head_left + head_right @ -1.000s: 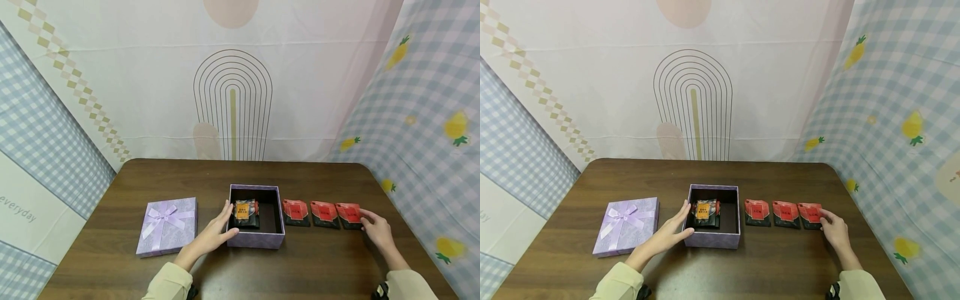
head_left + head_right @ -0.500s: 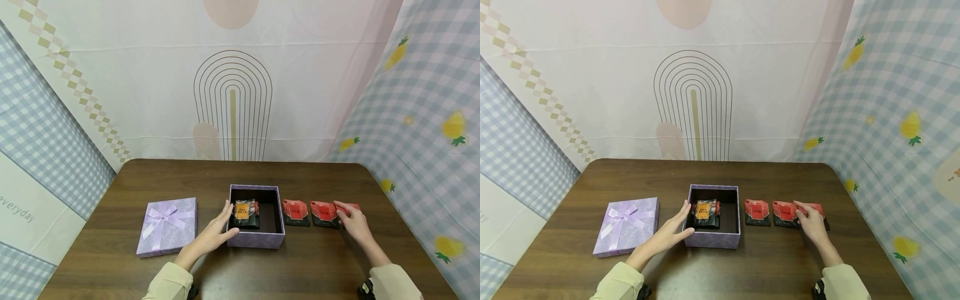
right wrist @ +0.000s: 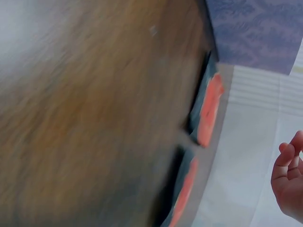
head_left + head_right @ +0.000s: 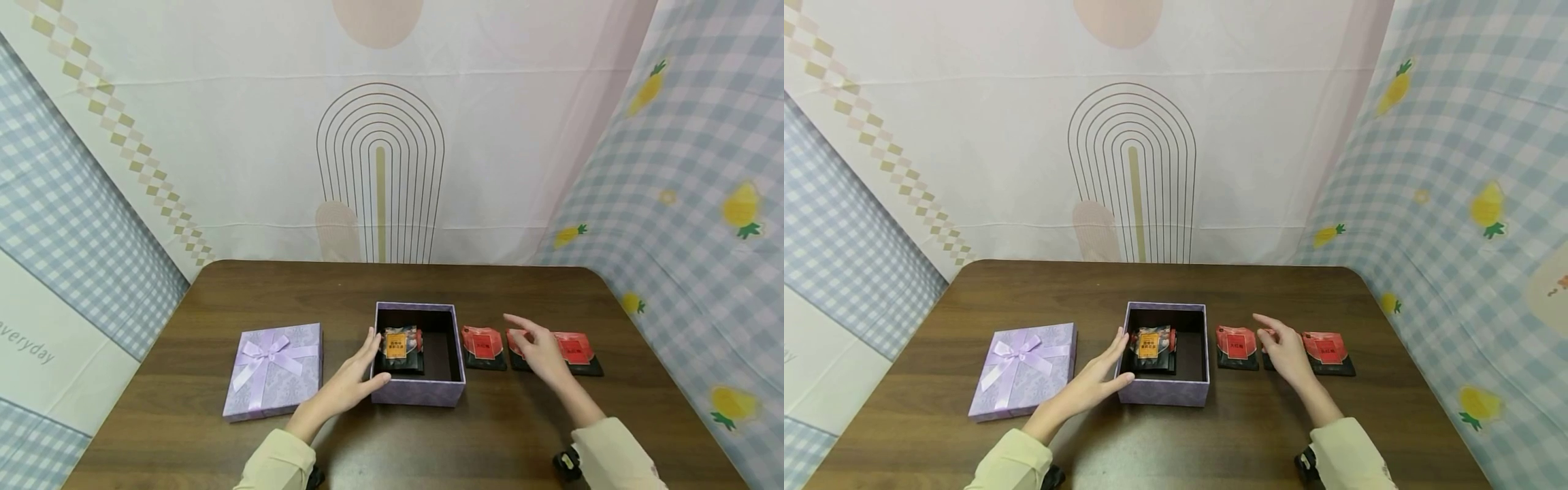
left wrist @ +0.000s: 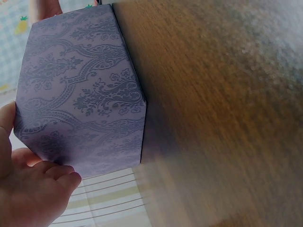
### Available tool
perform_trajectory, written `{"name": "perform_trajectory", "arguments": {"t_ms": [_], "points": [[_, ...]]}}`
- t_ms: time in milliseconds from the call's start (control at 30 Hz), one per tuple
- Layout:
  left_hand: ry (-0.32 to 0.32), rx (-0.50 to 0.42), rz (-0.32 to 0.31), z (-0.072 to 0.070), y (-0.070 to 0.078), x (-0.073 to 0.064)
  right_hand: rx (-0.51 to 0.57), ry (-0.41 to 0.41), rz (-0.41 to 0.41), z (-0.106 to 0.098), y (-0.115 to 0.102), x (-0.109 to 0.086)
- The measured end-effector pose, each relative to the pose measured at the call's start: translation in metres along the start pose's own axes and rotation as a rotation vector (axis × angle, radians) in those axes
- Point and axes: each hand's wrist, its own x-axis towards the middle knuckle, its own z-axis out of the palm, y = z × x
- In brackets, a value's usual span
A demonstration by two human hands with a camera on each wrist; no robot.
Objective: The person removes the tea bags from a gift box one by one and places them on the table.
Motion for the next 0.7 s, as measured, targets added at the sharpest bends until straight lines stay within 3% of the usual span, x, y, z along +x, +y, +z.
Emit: {"name": "perform_trajectory", "arguments": {"t_ms": [400,700], "points": [[-0.007,0.000,0.004,-0.001,0.002,0.000,0.086,-0.013,-0.103,0.026,-0.030,0.009],[-0.009,-0.003,-0.002,-0.001,0.001,-0.001,0.193,-0.102,-0.138,0.048,-0.059,0.013]]}}
